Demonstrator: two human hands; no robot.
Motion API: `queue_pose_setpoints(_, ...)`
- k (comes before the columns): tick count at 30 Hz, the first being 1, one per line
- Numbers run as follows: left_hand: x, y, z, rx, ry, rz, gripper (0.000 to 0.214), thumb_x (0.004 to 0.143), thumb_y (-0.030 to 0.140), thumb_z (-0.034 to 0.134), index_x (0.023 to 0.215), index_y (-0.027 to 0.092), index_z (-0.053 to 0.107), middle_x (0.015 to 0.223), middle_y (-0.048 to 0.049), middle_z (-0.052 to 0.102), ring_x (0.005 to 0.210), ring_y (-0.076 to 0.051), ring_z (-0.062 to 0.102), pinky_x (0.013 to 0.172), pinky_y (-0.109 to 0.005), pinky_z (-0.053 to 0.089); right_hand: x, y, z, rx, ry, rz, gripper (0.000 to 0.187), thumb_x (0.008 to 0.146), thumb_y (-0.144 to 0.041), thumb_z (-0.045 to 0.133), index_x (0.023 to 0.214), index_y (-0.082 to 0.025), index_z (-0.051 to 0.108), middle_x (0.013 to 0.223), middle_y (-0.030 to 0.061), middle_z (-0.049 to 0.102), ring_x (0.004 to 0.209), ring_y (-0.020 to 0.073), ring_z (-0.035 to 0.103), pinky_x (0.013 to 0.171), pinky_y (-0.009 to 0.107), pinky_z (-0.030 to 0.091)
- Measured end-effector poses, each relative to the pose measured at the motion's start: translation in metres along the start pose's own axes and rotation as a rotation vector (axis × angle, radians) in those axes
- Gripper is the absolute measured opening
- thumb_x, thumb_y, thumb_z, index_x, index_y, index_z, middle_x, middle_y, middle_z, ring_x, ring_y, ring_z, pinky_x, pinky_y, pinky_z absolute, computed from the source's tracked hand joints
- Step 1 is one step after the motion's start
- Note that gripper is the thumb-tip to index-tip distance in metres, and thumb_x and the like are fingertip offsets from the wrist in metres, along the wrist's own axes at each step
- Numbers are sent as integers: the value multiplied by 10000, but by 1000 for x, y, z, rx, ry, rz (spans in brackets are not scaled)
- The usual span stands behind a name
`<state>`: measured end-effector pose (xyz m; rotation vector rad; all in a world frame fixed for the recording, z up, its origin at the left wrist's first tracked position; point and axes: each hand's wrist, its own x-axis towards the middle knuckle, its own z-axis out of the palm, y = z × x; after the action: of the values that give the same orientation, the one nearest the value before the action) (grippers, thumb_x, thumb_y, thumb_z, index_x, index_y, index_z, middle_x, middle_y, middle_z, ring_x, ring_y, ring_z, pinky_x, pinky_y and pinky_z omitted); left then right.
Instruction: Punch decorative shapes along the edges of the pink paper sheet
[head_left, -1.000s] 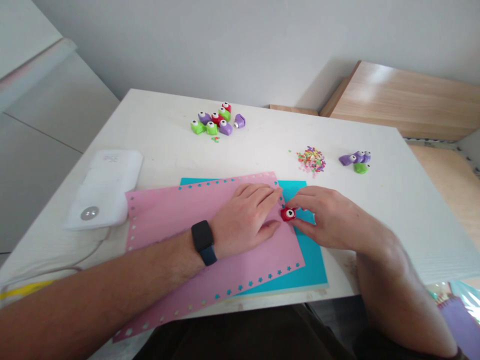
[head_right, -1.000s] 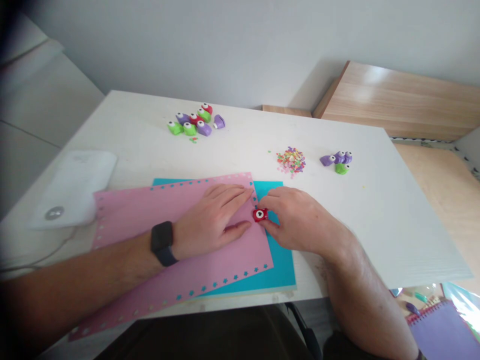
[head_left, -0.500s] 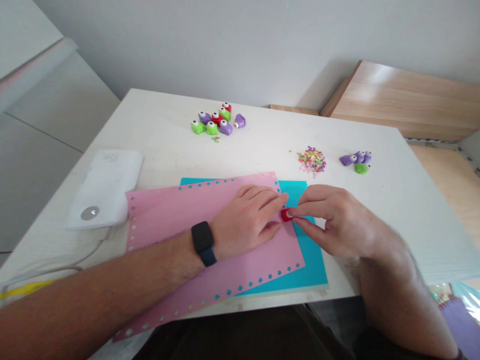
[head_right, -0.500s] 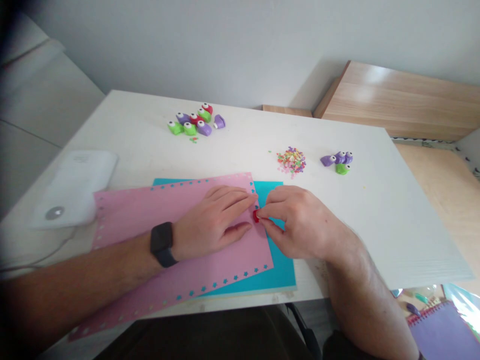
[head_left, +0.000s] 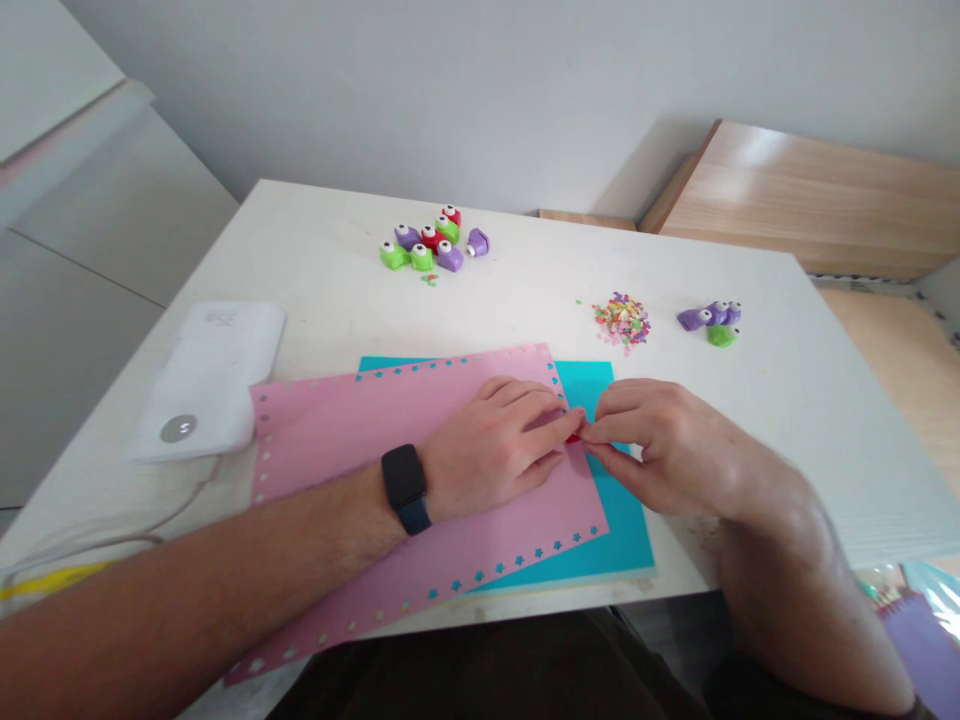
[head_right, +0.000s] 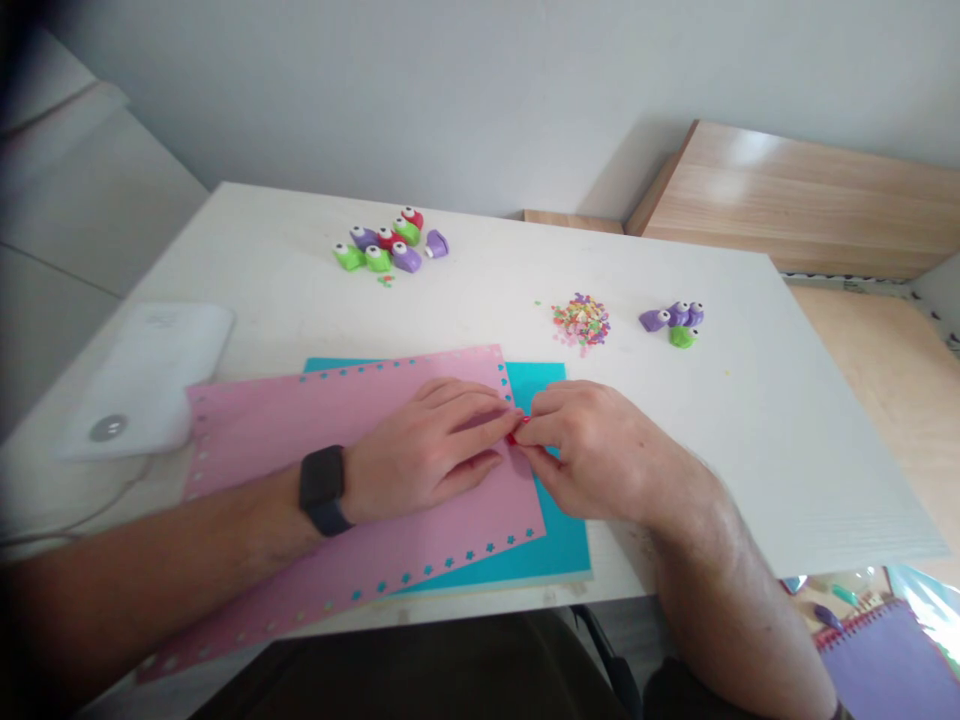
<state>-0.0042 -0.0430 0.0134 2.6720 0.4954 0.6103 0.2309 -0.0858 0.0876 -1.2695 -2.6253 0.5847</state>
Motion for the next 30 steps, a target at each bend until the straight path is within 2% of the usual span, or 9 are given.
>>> queue_pose_setpoints(18, 3, 6, -2, -5, -27, 12, 366, 1027, 278, 533, 1367, 154, 585, 1338, -143, 663, 1278, -287, 582, 1107, -487, 453, -1, -1, 4, -5, -19, 49, 272, 969, -169, 569, 732, -190, 700, 752, 36, 655, 730, 147, 577, 690, 281, 418)
queue_pose_setpoints(30, 4, 9, -3, 37, -51, 30, 360, 1048, 246, 488, 1372, 125, 588, 1380, -127, 655, 1293, -279, 558, 1108, -471, 434, -1, -3, 5, -34, -45, 59, 294, 966, -152, 539, 703, -187, 666, 752, 30, 646, 735, 149, 569, 699, 289, 402)
